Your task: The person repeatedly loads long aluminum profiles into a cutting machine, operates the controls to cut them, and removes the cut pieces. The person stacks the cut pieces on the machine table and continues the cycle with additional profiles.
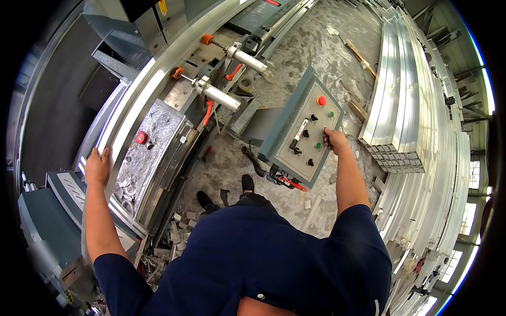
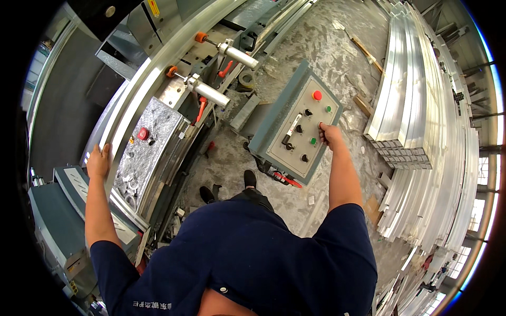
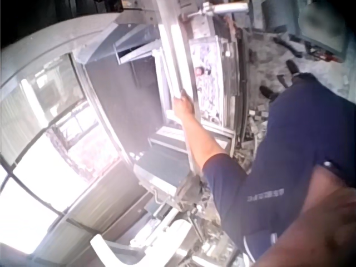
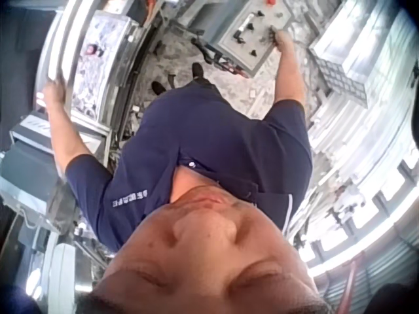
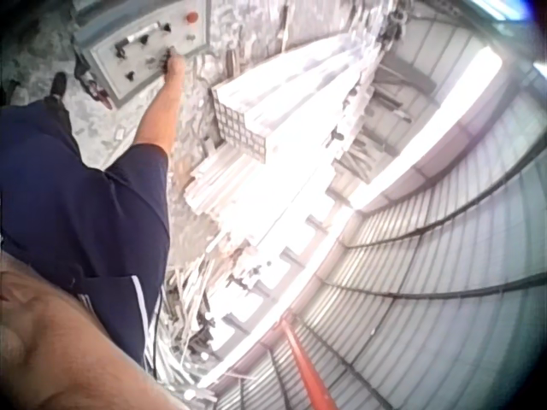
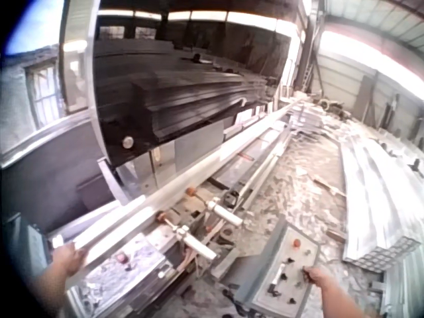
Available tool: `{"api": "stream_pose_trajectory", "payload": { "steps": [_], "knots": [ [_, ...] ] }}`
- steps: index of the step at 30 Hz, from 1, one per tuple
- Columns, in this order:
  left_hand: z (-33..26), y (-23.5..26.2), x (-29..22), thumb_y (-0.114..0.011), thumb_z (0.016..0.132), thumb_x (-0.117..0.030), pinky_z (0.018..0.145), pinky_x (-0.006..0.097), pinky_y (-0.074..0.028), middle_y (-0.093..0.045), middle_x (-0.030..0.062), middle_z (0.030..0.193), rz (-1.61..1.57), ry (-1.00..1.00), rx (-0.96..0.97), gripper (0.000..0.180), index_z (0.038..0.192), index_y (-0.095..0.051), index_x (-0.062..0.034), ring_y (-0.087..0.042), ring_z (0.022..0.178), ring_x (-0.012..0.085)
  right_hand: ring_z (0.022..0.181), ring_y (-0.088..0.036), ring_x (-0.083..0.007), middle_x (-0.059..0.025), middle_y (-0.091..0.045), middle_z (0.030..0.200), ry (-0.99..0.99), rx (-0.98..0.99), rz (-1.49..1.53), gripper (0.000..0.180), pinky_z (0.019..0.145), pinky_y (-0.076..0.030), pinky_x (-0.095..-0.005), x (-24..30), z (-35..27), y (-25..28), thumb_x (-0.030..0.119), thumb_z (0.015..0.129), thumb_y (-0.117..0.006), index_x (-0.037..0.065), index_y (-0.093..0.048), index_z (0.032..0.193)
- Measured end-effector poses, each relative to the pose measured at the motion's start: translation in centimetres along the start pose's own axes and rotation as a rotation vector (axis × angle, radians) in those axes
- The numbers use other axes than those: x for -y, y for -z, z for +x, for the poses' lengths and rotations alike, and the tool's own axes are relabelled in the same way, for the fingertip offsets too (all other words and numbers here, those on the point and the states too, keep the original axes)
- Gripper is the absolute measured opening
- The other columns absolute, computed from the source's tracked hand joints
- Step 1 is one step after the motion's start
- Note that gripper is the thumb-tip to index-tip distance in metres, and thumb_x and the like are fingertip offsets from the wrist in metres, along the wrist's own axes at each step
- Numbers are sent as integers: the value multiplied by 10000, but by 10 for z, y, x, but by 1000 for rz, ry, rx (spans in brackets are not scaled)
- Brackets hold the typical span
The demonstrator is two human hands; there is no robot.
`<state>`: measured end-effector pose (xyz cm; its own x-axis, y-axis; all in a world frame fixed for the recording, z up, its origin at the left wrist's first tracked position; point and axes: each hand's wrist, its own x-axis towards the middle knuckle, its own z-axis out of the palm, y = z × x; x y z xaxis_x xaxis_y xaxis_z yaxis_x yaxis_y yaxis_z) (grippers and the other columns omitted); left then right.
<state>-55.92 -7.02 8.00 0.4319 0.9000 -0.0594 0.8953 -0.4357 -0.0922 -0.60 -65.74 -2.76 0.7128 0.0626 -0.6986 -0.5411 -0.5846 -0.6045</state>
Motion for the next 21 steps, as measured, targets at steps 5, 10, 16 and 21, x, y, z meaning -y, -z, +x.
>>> {"api": "stream_pose_trajectory", "payload": {
  "steps": [5, 10, 16, 21],
  "knots": [
    [-1, 0, -2, -453, 961, -576, 801, 541, -481, -673, 263, 960, -11, -1, -12, 579, 1011, -571, -11, -628, 930, 467, 506, -473, -134, -7, -542, 622, -50, 8, -168, 358, 469, -355, -295, 15, 6, 7, 363, 925, -650, 53, -631, 748],
    [-3, -4, 5, -461, 958, -574, 780, 547, -487, -681, 243, 938, -22, 7, -29, 561, 1001, -576, -26, -638, 912, 456, 605, -614, -179, -108, -652, 730, 378, -39, -660, 414, 567, -490, -330, 39, -39, -12, 366, 887, -661, -48, -674, 876],
    [3, -2, 3, -451, 960, -578, 793, 548, -489, -686, 247, 941, -6, 14, 2, 568, 1020, -583, -29, -646, 909, 459, 867, -667, -374, -203, -695, 866, 695, 2, -1069, 247, 770, -524, -446, 45, -77, -64, 246, 870, -650, 14, -679, 951],
    [5, -7, 6, -444, 961, -586, 814, 548, -484, -683, 255, 965, -2, 1, -17, 584, 1061, -585, -28, -644, 929, 458, 841, -663, -375, -195, -687, 837, 1065, -70, -1274, 224, 770, -528, -450, 39, -74, -55, 220, 838, -659, 7, -654, 907]
  ]
}}
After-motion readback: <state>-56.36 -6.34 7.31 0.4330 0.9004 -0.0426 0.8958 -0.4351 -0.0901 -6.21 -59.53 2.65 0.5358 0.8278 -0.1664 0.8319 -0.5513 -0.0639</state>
